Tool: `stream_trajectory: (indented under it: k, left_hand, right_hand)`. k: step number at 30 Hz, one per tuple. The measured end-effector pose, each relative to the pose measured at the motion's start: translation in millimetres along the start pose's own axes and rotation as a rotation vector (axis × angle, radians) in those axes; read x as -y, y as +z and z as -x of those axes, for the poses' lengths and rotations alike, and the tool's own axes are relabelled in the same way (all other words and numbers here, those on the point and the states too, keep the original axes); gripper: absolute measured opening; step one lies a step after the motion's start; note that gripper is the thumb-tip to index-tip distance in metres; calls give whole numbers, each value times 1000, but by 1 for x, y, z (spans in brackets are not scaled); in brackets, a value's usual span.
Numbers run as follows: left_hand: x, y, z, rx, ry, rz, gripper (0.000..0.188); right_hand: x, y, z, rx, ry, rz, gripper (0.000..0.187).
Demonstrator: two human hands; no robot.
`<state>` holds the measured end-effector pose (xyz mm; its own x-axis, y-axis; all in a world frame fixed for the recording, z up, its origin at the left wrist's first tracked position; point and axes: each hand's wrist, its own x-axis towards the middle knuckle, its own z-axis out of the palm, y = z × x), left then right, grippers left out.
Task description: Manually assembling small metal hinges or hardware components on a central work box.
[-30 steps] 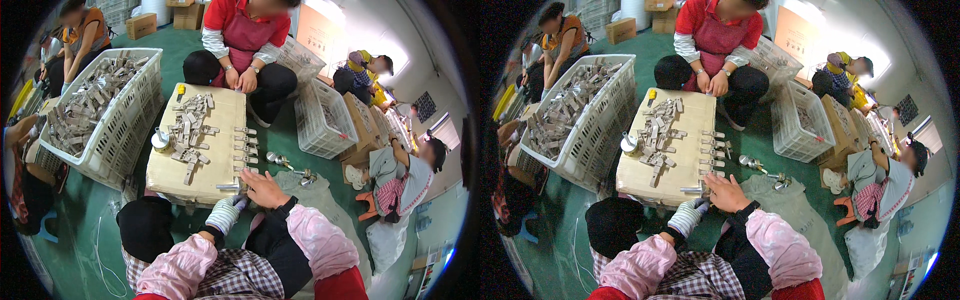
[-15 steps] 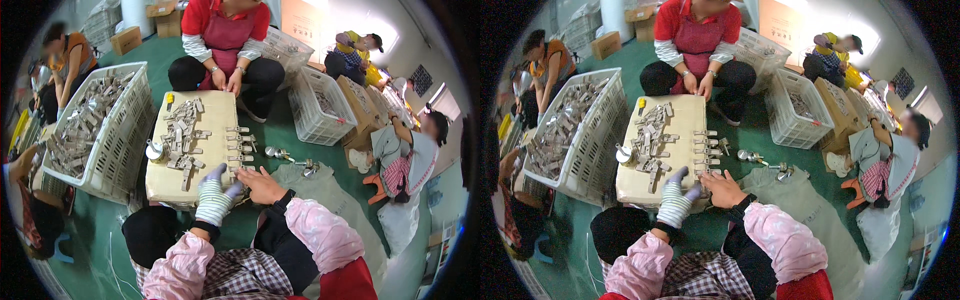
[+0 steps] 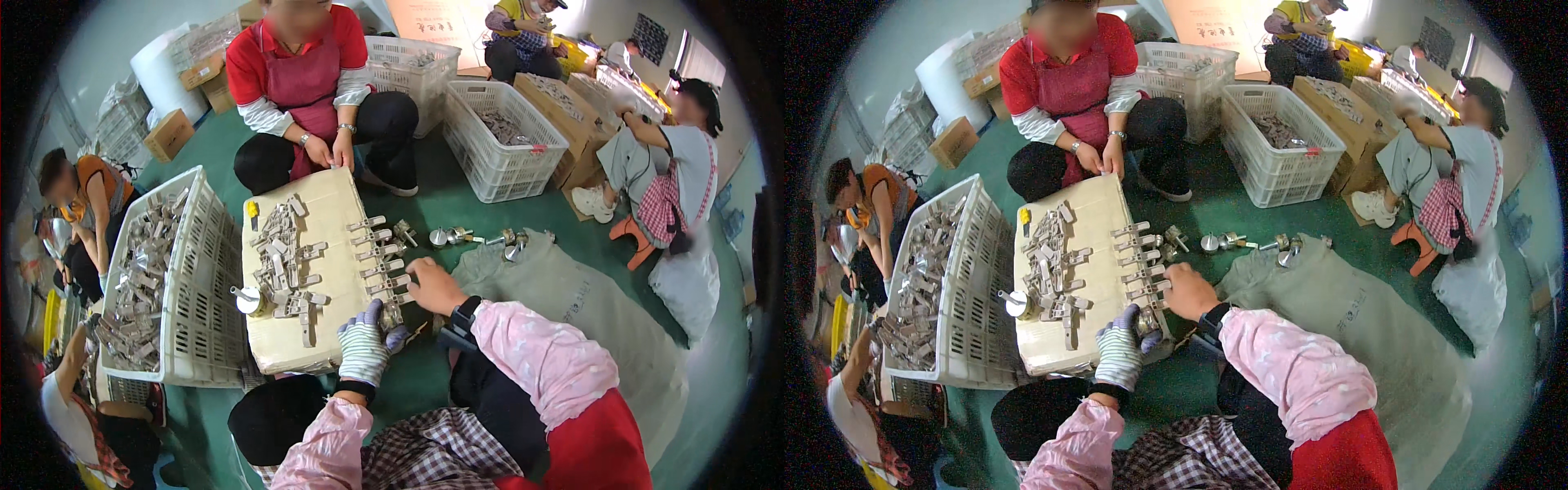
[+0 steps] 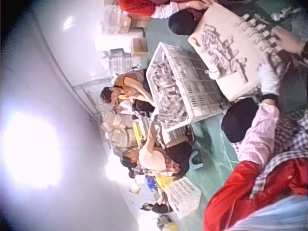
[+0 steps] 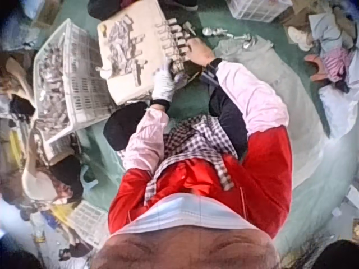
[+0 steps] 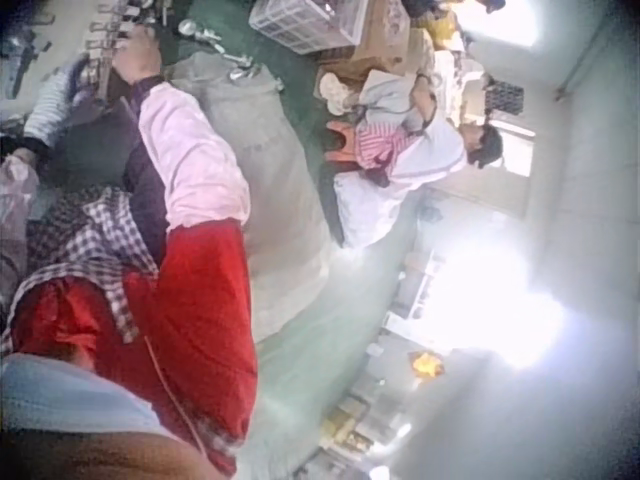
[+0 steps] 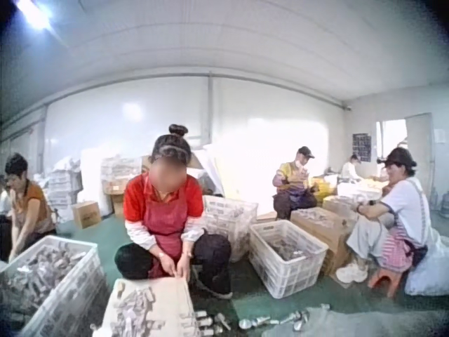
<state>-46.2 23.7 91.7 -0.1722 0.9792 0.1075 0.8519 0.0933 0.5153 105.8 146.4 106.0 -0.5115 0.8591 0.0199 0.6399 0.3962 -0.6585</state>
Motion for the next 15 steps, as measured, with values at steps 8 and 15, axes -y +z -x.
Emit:
stream_trajectory:
  k: [8, 15]
  left_hand:
    - [-10, 2, -13, 71, 3, -13, 63]
    - [-3, -26, -14, 89, 81, -49, 48]
  right_hand:
    - [-55, 27, -20, 125, 194, -82, 37]
    - [-47, 44, -19, 189, 20, 122, 25]
